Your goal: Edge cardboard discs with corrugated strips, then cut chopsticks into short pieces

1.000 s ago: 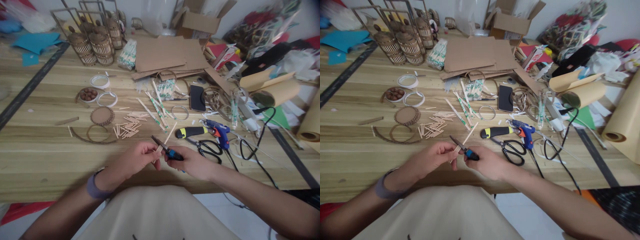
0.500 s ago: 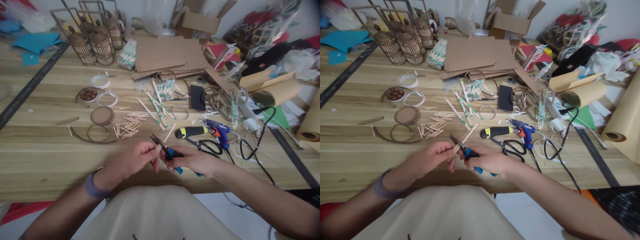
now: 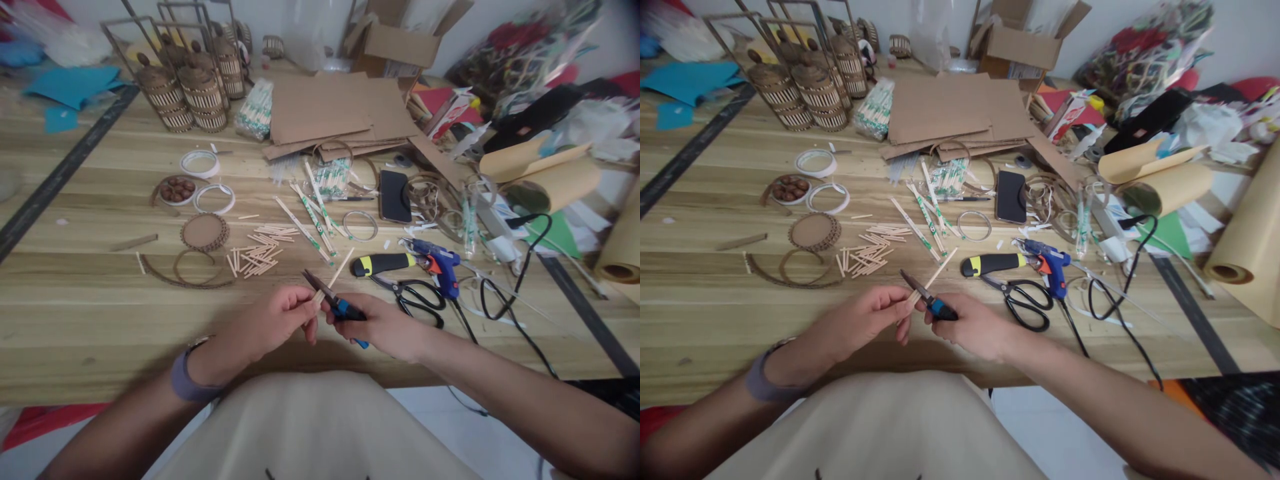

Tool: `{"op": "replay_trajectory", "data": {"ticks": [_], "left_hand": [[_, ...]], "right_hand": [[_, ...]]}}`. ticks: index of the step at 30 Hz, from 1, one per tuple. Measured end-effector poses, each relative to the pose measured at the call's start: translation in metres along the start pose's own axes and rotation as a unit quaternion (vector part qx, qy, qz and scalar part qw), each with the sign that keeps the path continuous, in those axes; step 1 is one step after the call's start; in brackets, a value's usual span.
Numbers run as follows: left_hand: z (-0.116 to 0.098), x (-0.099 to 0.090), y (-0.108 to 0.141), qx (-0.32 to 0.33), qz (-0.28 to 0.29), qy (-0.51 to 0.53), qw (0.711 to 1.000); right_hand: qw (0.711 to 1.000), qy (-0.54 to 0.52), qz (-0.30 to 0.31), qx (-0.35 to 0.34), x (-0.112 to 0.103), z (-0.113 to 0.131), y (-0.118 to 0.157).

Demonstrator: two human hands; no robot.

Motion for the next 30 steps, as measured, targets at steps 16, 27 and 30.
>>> {"op": "replay_trajectory", "data": {"ticks": [16, 27, 30], "left_hand": [[-0.005, -0.033, 0.002, 0.006, -0.032, -0.348, 0.937], [-0.022, -0.019, -0.004, 0.048, -0.027, -0.632, 0.773], [-0.023, -0.017, -0.005, 0.052, -0.029, -0.651, 0.756]], "right_hand": [[0.813, 0.287, -0.408, -0.299, -0.038, 0.062, 0.051], [0.798, 0.364, -0.467, -0.112, -0.031, 0.043, 0.010], [0.798, 0.370, -0.469, -0.077, -0.032, 0.042, 0.007]]}}
Point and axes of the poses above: each hand's wrist, its own y-axis away from the middle knuckle, its own x-axis out of the palm, z = x × y, the point moved 10 cm from there along -y, towards the middle knuckle, and after that the axes turned 14 degrees about x, right-handed, at the moved point
